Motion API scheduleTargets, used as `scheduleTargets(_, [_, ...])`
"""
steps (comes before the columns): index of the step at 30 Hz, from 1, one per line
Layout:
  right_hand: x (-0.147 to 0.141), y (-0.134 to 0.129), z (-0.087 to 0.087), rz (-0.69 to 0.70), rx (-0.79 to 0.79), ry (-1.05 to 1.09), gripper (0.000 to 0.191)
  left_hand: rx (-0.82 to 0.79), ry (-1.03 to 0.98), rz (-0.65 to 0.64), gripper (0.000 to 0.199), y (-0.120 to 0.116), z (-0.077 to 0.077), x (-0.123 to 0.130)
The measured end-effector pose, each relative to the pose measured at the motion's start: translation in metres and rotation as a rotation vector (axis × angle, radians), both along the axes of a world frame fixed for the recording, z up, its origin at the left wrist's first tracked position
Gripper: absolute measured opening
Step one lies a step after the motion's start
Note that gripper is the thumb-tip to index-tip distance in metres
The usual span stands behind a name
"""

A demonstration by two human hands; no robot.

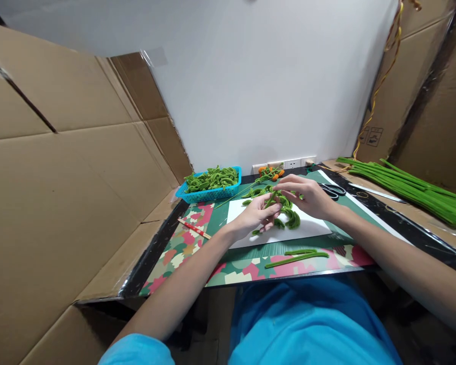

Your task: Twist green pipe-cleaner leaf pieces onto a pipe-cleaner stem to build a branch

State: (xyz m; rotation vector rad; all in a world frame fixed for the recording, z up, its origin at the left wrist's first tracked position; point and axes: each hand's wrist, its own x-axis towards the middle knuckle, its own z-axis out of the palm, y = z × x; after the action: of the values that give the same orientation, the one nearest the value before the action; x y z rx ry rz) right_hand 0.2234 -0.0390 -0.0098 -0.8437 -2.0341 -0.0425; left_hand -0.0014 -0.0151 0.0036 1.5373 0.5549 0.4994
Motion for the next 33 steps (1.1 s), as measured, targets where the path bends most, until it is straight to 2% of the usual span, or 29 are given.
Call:
scheduleTargets(3, [0.003,0.002,-0.005,-0.071,0.078,-0.128,0.028,-0.003,-0.009,0.034,0.048,-0.001,0.002,0.001])
scheduleTargets(5, [0.004,0.003,-0.006,-0.08,0.095,-0.14,0.026,0.001,-0.019,0.054,0.047,0.0,0.002,0.001])
scheduleTargets(10, [0.001,0.003,-0.007,-0.121,0.095,-0.139,0.022,0.035,-0.041,0.094,0.049,0.002,-0.001,0.003])
scheduleTargets(16, [-0.005,-0.001,-0.006,-0.188,0.043,-0.142,0.02,0.15,-0.088,0.174,0.053,0.008,-0.009,0.009])
scheduleTargets(26, [-0.016,-0.005,-0.007,-0.192,-0.054,-0.047,0.03,0.316,-0.066,0.287,0.043,0.002,-0.008,0.009])
scheduleTargets(33, [-0.027,-0.009,-0.006,-0.275,-0.049,0.077,0.054,0.395,-0.017,0.279,0.037,-0.004,-0.008,0.011])
